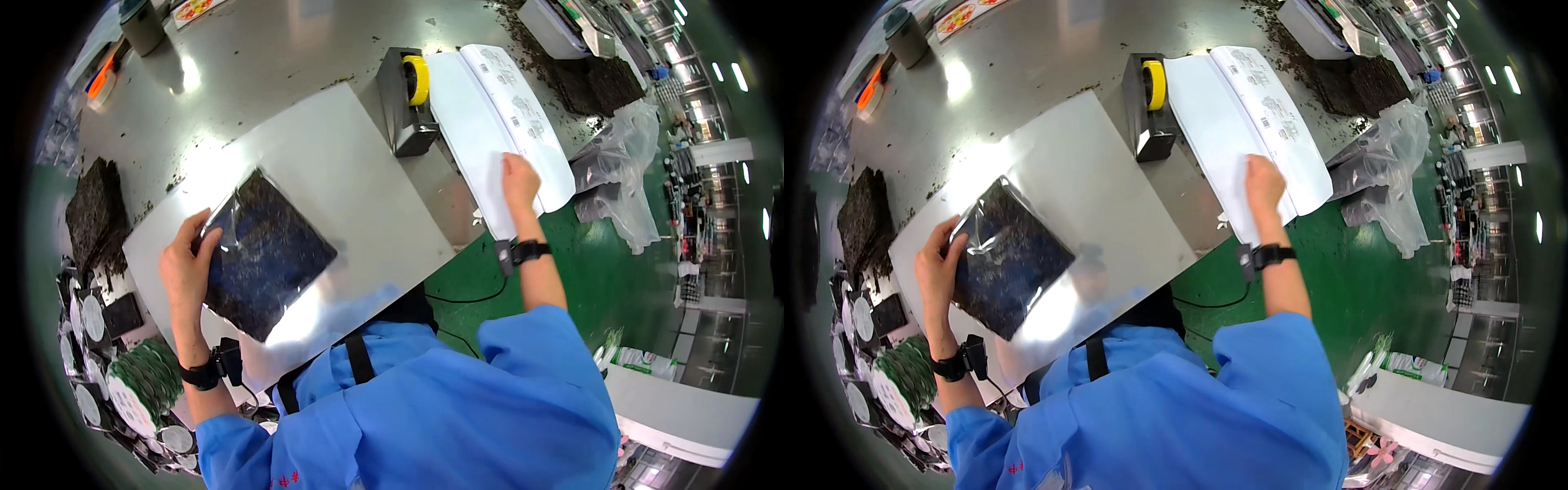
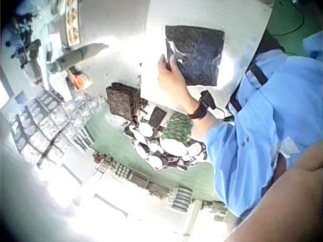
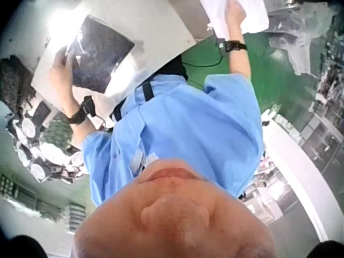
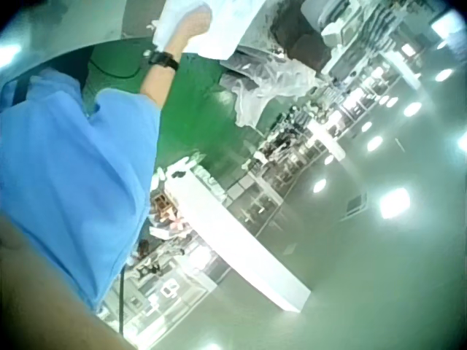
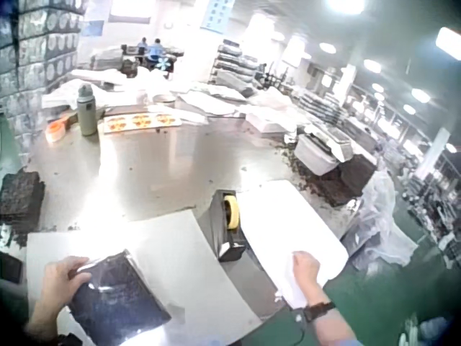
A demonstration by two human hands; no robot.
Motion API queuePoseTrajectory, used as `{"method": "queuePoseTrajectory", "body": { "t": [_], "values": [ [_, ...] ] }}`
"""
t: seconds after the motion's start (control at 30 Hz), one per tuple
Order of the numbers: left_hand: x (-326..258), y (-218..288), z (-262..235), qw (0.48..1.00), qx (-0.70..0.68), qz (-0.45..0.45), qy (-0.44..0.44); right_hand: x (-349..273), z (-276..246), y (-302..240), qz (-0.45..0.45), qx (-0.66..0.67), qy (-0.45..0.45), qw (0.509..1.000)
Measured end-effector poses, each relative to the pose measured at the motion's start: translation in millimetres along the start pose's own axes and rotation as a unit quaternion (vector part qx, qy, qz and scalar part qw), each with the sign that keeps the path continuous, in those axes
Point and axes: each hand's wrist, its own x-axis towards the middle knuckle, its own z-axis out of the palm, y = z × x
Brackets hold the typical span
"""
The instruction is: The person repeatedly picks up stacks of dark seaweed sheets, places them into clear plastic bags, folds the bags closed, and applies a round label to each package. The finished packages are stacked on the left side of the stainless steel workbench.
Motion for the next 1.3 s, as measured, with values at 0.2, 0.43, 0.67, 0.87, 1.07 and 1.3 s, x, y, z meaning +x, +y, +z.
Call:
{"method": "queuePoseTrajectory", "body": {
  "t": [0.2, 0.43, 0.67, 0.87, 1.07, 1.3],
  "values": [
    [4, -26, 45, 0.987, -0.092, -0.025, -0.126, 55, 52, 77, -0.112, -0.149, -0.019, 0.982],
    [-19, -52, 29, 0.995, -0.091, 0.004, -0.031, 67, 81, 87, -0.240, -0.254, -0.046, 0.936],
    [-46, -88, 40, 0.943, -0.321, -0.069, 0.054, 76, 71, 90, 0.034, 0.125, 0.027, 0.991],
    [-52, -105, 76, 0.889, -0.447, -0.067, 0.073, 68, 35, 268, 0.310, 0.244, 0.232, 0.889],
    [-59, -97, 90, 0.846, -0.512, -0.069, 0.131, 72, -106, 214, 0.358, 0.267, 0.062, 0.893],
    [-59, -90, 91, 0.854, -0.504, -0.048, 0.122, -105, -78, -209, -0.246, 0.331, -0.161, 0.897]
  ]
}}
